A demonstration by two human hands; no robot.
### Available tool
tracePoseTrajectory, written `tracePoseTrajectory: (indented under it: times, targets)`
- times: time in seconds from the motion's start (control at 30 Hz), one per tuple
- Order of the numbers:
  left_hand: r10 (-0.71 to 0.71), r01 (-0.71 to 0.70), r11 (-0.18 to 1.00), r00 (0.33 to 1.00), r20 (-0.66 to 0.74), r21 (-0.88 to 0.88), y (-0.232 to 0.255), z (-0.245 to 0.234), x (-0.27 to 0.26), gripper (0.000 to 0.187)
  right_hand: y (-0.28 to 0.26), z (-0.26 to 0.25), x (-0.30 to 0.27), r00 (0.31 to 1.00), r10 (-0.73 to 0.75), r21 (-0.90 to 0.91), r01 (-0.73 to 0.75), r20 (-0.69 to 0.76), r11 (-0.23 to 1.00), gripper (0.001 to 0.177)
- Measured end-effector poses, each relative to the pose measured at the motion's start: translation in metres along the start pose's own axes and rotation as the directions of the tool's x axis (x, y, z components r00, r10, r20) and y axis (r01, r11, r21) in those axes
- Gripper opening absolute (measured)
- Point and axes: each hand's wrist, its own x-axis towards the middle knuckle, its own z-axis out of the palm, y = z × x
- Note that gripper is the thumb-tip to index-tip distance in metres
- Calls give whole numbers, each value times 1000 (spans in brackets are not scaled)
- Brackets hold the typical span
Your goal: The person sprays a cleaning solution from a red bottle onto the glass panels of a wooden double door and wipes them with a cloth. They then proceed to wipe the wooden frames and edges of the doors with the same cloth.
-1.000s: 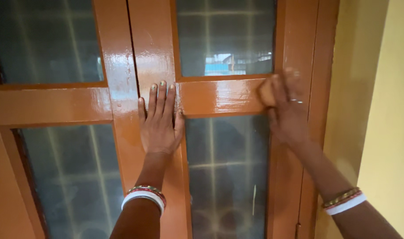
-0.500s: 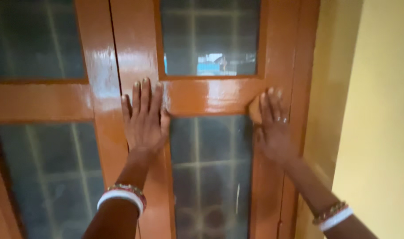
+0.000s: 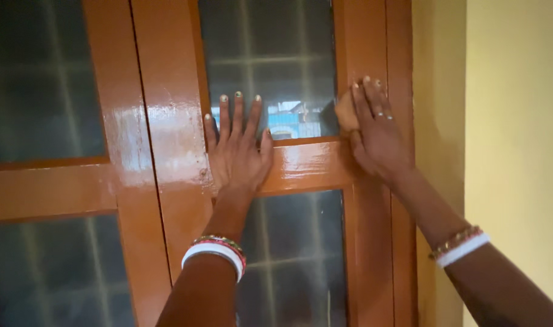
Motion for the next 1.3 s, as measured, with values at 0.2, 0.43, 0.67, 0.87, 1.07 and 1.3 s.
tracePoseTrajectory:
  times: [0.2, 0.43, 0.67, 0.87, 1.07, 1.3]
  targets:
    - [14, -15, 1000, 999, -47, -17, -2, 4, -2, 63, -36, -2, -59, 992, 80, 54, -86, 99, 995, 83]
    - [33, -35, 999, 997, -76, -28, -3, 4, -4, 62, -27, 2, -53, 996, 53, 64, -58, 68, 996, 87]
    - [28, -31, 999, 996, -86, -36, -3, 3, -3, 61, 13, -2, 26, 1000, 17, -38, -17, -4, 999, 78]
    - [21, -25, 999, 995, -100, -46, -4, 7, -4, 60, 10, -3, 38, 992, 79, 24, -77, -96, 997, 74]
    - [15, -19, 999, 996, -87, -39, -4, 6, -6, 60, -7, -1, 9, 978, 155, -87, -168, -138, 982, 69]
    - [23, -26, 999, 995, -102, -29, -2, 6, -6, 60, -22, 12, -34, 968, 162, -31, -171, -191, 985, 74]
